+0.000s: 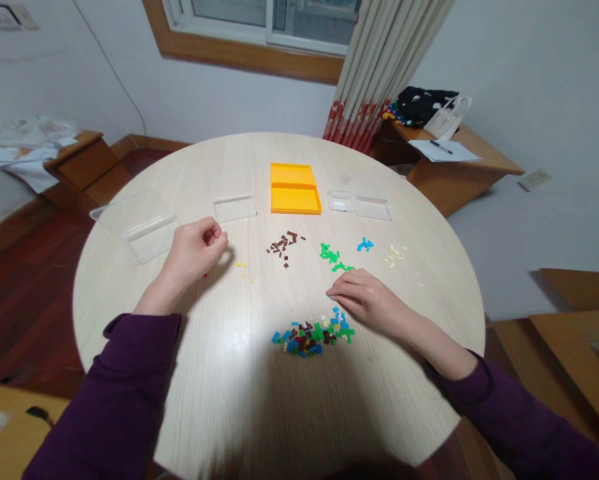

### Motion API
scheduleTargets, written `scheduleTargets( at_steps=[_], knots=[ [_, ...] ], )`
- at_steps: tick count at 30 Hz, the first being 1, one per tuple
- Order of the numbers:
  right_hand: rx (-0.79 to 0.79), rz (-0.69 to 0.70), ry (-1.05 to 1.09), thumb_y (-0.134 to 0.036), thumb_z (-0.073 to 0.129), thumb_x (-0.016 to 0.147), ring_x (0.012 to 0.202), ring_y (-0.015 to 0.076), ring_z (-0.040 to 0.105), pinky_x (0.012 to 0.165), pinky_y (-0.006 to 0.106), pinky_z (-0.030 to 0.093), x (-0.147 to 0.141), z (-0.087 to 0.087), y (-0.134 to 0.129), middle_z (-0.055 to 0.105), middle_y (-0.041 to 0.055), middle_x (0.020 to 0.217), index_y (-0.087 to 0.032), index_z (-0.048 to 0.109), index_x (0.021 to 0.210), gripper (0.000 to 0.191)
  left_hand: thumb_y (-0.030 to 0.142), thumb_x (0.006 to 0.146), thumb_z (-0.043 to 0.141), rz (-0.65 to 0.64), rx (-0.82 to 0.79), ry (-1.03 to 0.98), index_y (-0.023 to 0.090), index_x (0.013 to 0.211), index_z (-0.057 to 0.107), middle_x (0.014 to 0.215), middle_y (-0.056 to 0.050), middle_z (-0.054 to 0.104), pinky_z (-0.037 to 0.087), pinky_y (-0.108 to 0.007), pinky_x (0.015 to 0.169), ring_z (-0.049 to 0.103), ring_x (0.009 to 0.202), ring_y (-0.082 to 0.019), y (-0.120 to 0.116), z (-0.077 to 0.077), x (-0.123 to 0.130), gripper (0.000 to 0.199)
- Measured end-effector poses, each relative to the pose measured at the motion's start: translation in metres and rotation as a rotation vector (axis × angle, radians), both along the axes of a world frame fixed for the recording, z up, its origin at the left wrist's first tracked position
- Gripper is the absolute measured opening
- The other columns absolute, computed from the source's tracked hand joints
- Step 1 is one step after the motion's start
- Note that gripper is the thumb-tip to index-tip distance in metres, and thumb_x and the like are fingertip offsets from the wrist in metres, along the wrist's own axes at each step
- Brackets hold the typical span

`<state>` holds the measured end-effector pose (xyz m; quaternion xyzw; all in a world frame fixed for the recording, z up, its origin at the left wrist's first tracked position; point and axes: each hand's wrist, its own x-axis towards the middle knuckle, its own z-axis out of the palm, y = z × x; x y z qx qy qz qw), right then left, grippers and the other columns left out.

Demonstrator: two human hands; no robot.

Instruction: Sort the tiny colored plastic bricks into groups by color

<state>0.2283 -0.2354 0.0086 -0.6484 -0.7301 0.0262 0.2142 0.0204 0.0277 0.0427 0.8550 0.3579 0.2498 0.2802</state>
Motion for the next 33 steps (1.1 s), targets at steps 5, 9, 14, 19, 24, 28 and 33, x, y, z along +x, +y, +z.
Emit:
scheduleTargets(
  at_steps=[5,9,14,19,24,28,33],
  knots=[
    [-0.046,-0.06,-0.035,-0.024,0.046,0.1,0.082,0.0196,0.063,0.074,0.035,0.043,0.003,0.0,-0.006,0.071,0.0079,0.083,-0.018,0.07,0.091,0.027,0.028,0.073,0.052,-0.003,0.018,-0.005,0.021,0.06,0.046,0.051,0.004,0.044,0.032,-0.028,0.058,0.04,0.053,-0.012,0.002,-0.001,-0.001,0.016],
    [-0.043,-0.176,-0.048,-0.024,0.05,0.098,0.08,0.0206,0.063,0.075,0.035,0.044,0.018,-0.001,-0.022,0.071,0.0083,0.083,-0.018,0.069,0.089,0.023,0.029,0.073,0.053,-0.012,0.024,-0.015,0.021,0.06,0.047,0.052,0.004,0.045,0.031,-0.028,0.057,0.04,0.053,-0.012,0.003,-0.001,-0.001,0.016],
    [-0.014,-0.327,-0.12,-0.022,0.052,0.094,0.08,0.0228,0.064,0.075,0.037,0.044,0.058,-0.007,-0.019,0.072,0.0096,0.084,-0.018,0.071,0.085,0.022,0.029,0.073,0.053,-0.014,0.016,-0.013,0.021,0.059,0.047,0.051,0.004,0.045,0.031,-0.028,0.056,0.04,0.052,-0.012,0.003,-0.002,-0.001,0.017],
    [0.031,-0.438,-0.244,-0.02,0.051,0.094,0.08,0.0237,0.063,0.072,0.037,0.041,0.087,-0.012,0.005,0.073,0.0109,0.083,-0.017,0.074,0.086,0.024,0.03,0.073,0.053,0.002,0.018,-0.017,0.021,0.059,0.047,0.05,0.004,0.045,0.03,-0.028,0.056,0.039,0.052,-0.012,0.005,-0.004,-0.002,0.017],
    [0.164,-0.468,-0.296,-0.023,0.049,0.096,0.081,0.0244,0.062,0.07,0.037,0.038,0.082,0.007,-0.006,0.072,0.0107,0.086,-0.019,0.073,0.091,0.025,0.029,0.073,0.054,0.005,0.02,-0.027,0.021,0.059,0.047,0.051,0.004,0.045,0.03,-0.028,0.056,0.039,0.052,-0.013,0.006,-0.004,-0.003,0.017],
    [0.221,-0.385,-0.193,-0.027,0.051,0.097,0.082,0.0233,0.063,0.071,0.037,0.041,0.052,0.022,-0.03,0.072,0.0086,0.087,-0.021,0.071,0.092,0.021,0.028,0.073,0.054,0.004,0.008,-0.012,0.021,0.061,0.048,0.052,0.003,0.045,0.031,-0.028,0.057,0.04,0.053,-0.013,0.005,-0.004,-0.002,0.015],
    [0.042,-0.161,-0.019,-0.026,0.05,0.1,0.082,0.0198,0.063,0.075,0.036,0.045,0.002,0.014,-0.038,0.072,0.0055,0.087,-0.022,0.07,0.095,0.021,0.027,0.074,0.054,0.01,0.009,0.005,0.021,0.06,0.048,0.052,0.003,0.045,0.031,-0.029,0.058,0.04,0.053,-0.012,0.004,-0.005,0.0,0.016]
  ],
)
